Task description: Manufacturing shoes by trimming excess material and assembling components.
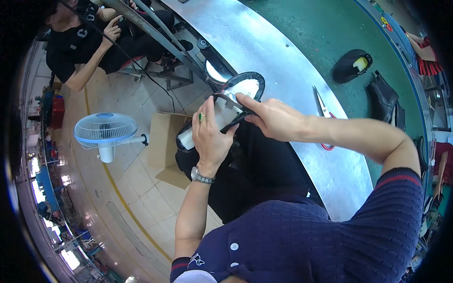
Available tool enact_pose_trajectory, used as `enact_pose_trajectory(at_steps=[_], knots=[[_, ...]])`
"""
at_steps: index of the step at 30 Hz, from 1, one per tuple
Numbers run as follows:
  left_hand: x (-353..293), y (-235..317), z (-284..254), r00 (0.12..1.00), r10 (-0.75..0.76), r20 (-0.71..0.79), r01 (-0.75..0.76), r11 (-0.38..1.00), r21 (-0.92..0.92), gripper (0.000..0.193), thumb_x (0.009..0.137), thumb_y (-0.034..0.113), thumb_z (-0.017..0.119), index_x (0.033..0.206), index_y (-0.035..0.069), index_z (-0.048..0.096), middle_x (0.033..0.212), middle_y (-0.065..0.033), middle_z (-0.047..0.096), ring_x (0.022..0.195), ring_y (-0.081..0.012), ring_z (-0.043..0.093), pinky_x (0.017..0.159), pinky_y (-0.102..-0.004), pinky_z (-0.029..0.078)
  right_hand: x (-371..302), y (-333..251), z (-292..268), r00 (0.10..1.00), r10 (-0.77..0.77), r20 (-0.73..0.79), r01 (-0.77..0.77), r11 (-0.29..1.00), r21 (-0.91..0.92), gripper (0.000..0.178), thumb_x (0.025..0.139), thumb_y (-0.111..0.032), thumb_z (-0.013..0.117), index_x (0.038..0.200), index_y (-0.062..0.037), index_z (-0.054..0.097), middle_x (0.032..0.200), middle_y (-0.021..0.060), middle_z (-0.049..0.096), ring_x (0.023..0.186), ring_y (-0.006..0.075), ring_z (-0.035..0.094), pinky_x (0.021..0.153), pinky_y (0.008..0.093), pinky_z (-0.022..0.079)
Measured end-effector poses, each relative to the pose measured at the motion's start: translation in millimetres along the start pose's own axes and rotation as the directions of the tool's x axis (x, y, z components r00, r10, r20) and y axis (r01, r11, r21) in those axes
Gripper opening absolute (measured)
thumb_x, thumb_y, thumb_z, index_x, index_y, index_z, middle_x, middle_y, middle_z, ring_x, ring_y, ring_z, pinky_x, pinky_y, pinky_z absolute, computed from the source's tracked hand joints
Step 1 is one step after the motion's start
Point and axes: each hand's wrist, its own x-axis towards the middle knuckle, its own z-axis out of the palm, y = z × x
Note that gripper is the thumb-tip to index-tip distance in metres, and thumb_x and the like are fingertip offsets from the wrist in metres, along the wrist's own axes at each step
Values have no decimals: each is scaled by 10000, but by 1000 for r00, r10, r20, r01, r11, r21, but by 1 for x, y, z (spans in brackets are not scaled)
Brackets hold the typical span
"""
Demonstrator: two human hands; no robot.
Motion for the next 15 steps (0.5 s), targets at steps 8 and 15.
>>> enact_pose_trajectory(at_steps=[8,15], knots=[[-13,-21,11,978,190,-82,-173,968,183,775,670,189,816,1324,-42,471,1246,-207,569,1153,-357,541,978,-447,440,18,-30,-60,966,-22,257,188,743,-642,585,917,-104,572,1452,-117,336,674,191,628,582,344,636,536,431,477],[-11,-20,19,961,268,-69,-238,926,293,692,785,287,730,1337,-45,476,1315,-236,523,1161,-398,536,989,-483,435,38,-5,-12,988,-52,-143,23,980,-200,597,915,-168,587,1451,-124,328,757,259,630,742,436,634,655,529,476]])
